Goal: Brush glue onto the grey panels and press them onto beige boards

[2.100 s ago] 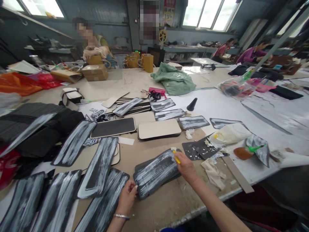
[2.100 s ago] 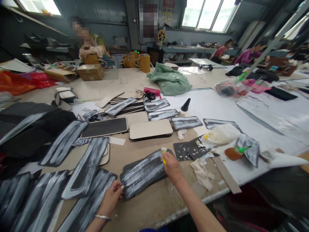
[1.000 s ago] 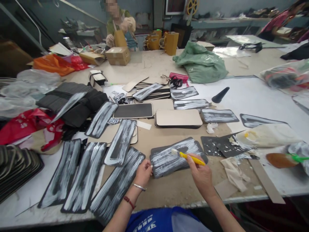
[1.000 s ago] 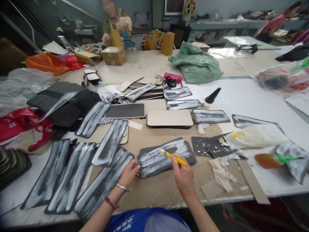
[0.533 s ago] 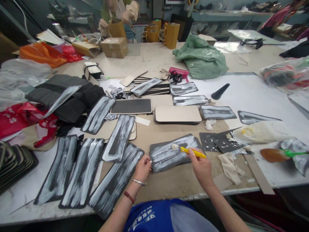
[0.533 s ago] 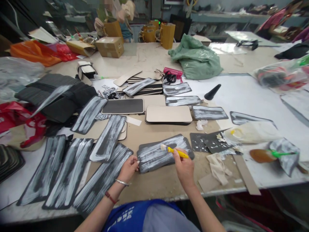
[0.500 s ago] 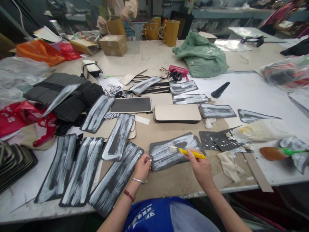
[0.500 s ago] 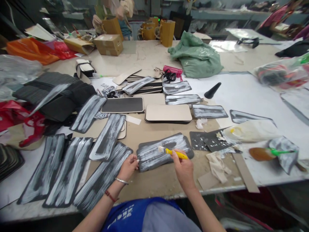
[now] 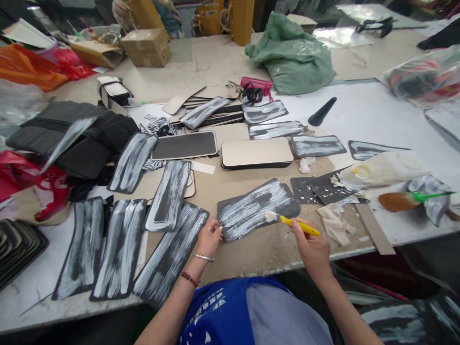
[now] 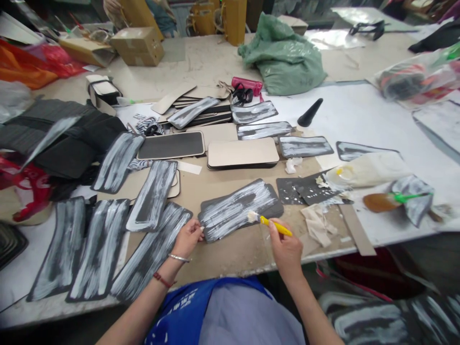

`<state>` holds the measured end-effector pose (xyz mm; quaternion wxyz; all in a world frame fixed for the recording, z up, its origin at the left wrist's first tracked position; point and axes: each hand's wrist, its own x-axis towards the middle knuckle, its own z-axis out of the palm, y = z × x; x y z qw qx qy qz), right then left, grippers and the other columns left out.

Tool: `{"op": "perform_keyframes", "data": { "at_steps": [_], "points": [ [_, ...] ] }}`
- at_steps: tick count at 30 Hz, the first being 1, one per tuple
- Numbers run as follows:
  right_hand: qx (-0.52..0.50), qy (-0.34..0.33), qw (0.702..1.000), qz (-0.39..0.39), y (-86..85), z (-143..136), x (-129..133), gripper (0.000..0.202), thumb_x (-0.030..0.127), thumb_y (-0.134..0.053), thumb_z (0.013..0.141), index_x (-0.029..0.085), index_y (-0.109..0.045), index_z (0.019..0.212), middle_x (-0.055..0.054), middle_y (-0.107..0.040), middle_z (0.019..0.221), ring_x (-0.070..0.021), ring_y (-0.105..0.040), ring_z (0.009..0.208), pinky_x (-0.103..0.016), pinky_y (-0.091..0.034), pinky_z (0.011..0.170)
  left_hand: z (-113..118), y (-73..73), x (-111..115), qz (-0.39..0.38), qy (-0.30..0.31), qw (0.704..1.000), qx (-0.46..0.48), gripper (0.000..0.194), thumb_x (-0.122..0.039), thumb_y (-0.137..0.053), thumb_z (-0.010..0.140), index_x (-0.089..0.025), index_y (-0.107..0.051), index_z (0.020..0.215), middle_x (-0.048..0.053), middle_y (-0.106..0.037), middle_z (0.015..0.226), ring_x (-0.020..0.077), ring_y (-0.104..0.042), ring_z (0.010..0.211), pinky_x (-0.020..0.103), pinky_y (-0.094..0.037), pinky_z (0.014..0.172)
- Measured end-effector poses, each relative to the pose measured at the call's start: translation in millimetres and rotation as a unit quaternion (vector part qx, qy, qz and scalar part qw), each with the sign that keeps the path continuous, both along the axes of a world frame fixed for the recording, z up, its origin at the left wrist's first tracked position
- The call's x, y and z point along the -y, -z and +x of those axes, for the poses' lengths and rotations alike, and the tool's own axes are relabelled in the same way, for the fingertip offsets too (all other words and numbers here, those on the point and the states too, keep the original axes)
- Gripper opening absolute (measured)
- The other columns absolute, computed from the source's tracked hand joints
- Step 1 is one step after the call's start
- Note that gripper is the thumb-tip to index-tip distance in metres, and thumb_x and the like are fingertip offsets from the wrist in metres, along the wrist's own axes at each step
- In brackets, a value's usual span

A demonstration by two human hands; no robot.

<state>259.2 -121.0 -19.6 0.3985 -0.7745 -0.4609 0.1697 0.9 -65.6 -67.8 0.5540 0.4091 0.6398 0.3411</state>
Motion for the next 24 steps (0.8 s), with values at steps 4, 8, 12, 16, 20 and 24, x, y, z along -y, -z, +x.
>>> {"op": "perform_keyframes", "data": {
  "at_steps": [4, 8, 12, 16, 20, 24],
  "points": [
    [-0.031, 0.056, 0.998, 0.020, -13.2, 17.4, 4.7, 0.040, 0.053, -0.052, 0.077, 0.015, -0.061, 0.087, -0.008, -0.065, 0.082, -0.0225, -0.064, 0.073, -0.039, -0.051, 0.074, -0.3, -3.1, -1.0, -0.004, 0.000, 1.000, 0.009, 0.009, -0.023, -0.052, 0.059, -0.020, -0.044, 0.060, -0.007, -0.046, 0.043, 0.0100, -0.048, 0.043, 0.020, -0.038, 0.042],
    [-0.182, 0.085, 0.979, 0.025, -16.0, 19.4, 9.0, 0.041, 0.051, -0.061, 0.072, 0.014, -0.061, 0.089, -0.006, -0.065, 0.082, -0.0211, -0.065, 0.069, -0.041, -0.054, 0.074, -1.7, -7.8, -2.3, -0.012, 0.009, 0.999, 0.029, 0.011, -0.024, -0.053, 0.061, -0.020, -0.042, 0.064, -0.007, -0.049, 0.044, 0.0094, -0.047, 0.041, 0.019, -0.038, 0.042],
    [-0.299, 0.132, 0.943, 0.067, -11.9, 18.6, 9.7, 0.041, 0.047, -0.071, 0.064, 0.012, -0.062, 0.083, -0.005, -0.064, 0.078, -0.0190, -0.065, 0.066, -0.040, -0.055, 0.076, -1.7, -14.2, -4.4, -0.025, 0.019, 0.998, 0.051, 0.016, -0.029, -0.054, 0.060, -0.021, -0.041, 0.066, -0.007, -0.050, 0.044, 0.0099, -0.049, 0.040, 0.021, -0.040, 0.043],
    [-0.353, 0.155, 0.918, 0.092, -14.2, 28.7, 10.8, 0.039, 0.043, -0.075, 0.059, 0.011, -0.062, 0.077, -0.005, -0.065, 0.076, -0.0186, -0.065, 0.067, -0.038, -0.057, 0.073, 0.5, -23.4, -5.7, -0.028, 0.021, 0.997, 0.075, 0.024, -0.036, -0.058, 0.058, -0.021, -0.041, 0.067, -0.008, -0.050, 0.046, 0.0098, -0.049, 0.041, 0.022, -0.041, 0.043],
    [-0.344, 0.178, 0.914, 0.117, -23.7, 64.8, 9.0, 0.042, 0.044, -0.075, 0.058, 0.010, -0.062, 0.079, -0.006, -0.066, 0.076, -0.0193, -0.065, 0.068, -0.036, -0.057, 0.071, 0.0, -27.7, -3.5, -0.034, 0.007, 0.996, 0.082, 0.031, -0.041, -0.063, 0.054, -0.020, -0.042, 0.063, -0.008, -0.048, 0.044, 0.0088, -0.047, 0.040, 0.020, -0.039, 0.043],
    [-0.224, 0.213, 0.933, 0.185, -38.5, 129.4, -3.2, 0.043, 0.049, -0.068, 0.065, 0.011, -0.061, 0.085, -0.006, -0.066, 0.078, -0.0201, -0.065, 0.072, -0.038, -0.055, 0.073, -3.6, -15.7, -3.5, -0.060, 0.000, 0.997, 0.049, 0.035, -0.045, -0.067, 0.049, -0.020, -0.047, 0.062, -0.005, -0.052, 0.044, 0.0120, -0.050, 0.041, 0.023, -0.041, 0.044]
  ]
}}
